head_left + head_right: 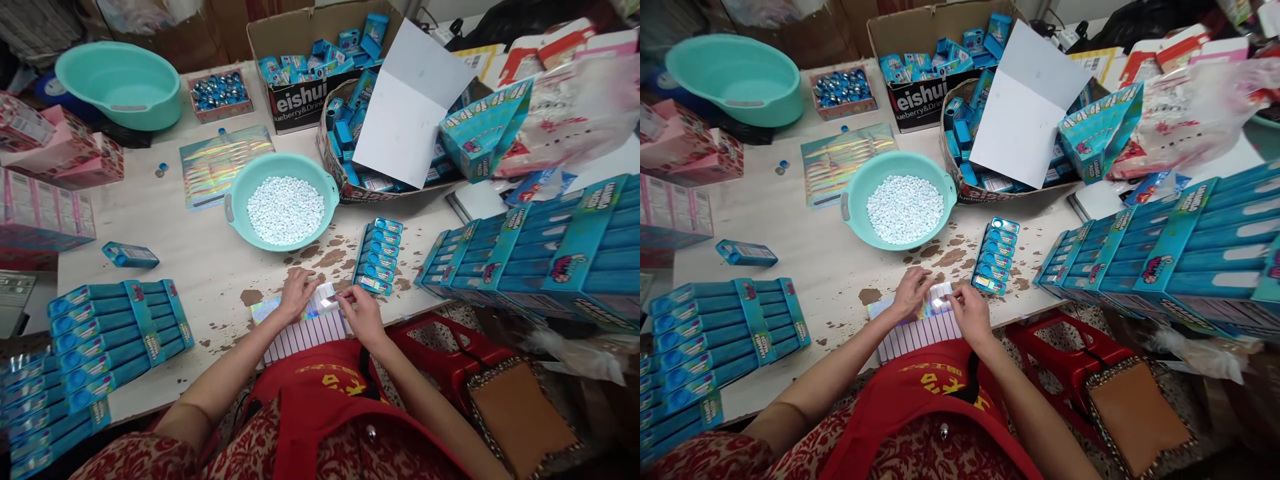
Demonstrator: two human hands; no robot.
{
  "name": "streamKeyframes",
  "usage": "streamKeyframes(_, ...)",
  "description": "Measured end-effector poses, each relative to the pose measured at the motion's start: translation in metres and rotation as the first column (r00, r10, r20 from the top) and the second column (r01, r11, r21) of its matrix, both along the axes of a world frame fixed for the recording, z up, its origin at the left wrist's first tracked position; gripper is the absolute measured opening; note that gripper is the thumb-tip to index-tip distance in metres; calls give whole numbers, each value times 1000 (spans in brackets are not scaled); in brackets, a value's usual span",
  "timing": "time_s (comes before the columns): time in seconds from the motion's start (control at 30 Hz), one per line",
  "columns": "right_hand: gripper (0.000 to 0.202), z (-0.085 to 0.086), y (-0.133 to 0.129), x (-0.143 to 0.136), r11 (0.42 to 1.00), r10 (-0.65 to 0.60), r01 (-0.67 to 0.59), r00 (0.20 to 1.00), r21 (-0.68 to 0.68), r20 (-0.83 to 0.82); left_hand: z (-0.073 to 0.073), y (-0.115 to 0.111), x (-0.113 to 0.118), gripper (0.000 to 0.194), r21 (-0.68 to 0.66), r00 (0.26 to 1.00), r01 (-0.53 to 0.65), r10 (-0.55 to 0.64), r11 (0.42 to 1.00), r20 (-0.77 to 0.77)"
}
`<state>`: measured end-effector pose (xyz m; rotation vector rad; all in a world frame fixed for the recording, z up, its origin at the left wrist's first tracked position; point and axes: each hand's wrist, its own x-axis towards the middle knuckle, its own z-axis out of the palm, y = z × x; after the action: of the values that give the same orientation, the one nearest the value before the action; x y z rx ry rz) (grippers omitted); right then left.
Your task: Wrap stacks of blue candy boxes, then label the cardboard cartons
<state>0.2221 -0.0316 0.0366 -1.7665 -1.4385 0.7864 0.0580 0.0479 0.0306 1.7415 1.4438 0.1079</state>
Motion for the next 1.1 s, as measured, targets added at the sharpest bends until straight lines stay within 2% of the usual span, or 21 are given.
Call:
streamKeyframes(0.03, 17, 6, 2, 5, 998, -60, 57, 995, -37, -83, 4, 0, 6, 34, -54, 987, 8, 0, 999, 161)
streamKeyframes(0.1, 19, 14, 5, 14, 983, -174, 158, 966, -98, -192, 10, -1, 20, 40, -230, 905, 87, 19, 969, 424)
streamKeyframes(0.17, 22, 16, 8, 21, 958, -277, 249, 929, -141, -246, 12, 1, 34, 32, -381, 861, 140, 77, 914, 503)
streamKeyframes(0.23, 26, 14, 12, 29, 929, -363, 324, 893, -178, -266, 10, 6, 48, 23, -446, 872, 134, 108, 885, 477)
streamKeyframes(0.3, 29, 8, 18, 39, 899, -433, 397, 872, -187, -230, 9, 16, 62, 21, -440, 888, 142, 82, 887, 452)
streamKeyframes(0.43, 32, -5, 36, 64, 832, -551, 535, 829, -151, -97, 10, 48, 87, 23, -285, 900, 246, -109, 926, 423)
streamKeyframes(0.53, 28, -15, 45, 79, 809, -580, 557, 809, -187, -99, 11, 69, 102, 20, -133, 892, 350, -286, 927, 351)
streamKeyframes(0.6, 24, -21, 45, 85, 807, -581, 557, 808, -194, -95, 10, 74, 107, 16, -81, 880, 397, -354, 914, 316)
streamKeyframes(0.7, 19, -30, 39, 84, 792, -600, 581, 798, -187, -62, 4, 71, 110, 14, -71, 874, 429, -394, 901, 284)
streamKeyframes(0.8, 15, -38, 33, 79, 766, -632, 615, 774, -186, -39, -8, 63, 112, 14, -85, 880, 436, -405, 896, 248)
streamKeyframes(0.87, 16, -41, 31, 77, 744, -657, 643, 753, -181, -29, -17, 59, 113, 15, -129, 907, 395, -364, 909, 214)
streamKeyframes(1.0, 47, -43, 29, 75, 631, -774, 747, 622, -208, -116, -30, 48, 107, 20, -147, 970, 242, -239, 959, 35)
streamKeyframes(1.03, 53, -43, 28, 74, 625, -780, 748, 605, -224, -159, -31, 43, 106, 23, -124, 977, 212, -213, 969, 7)
streamKeyframes(1.1, 54, -46, 28, 73, 654, -757, 717, 619, -243, -209, -30, 29, 103, 36, -78, 981, 190, -187, 979, 46)
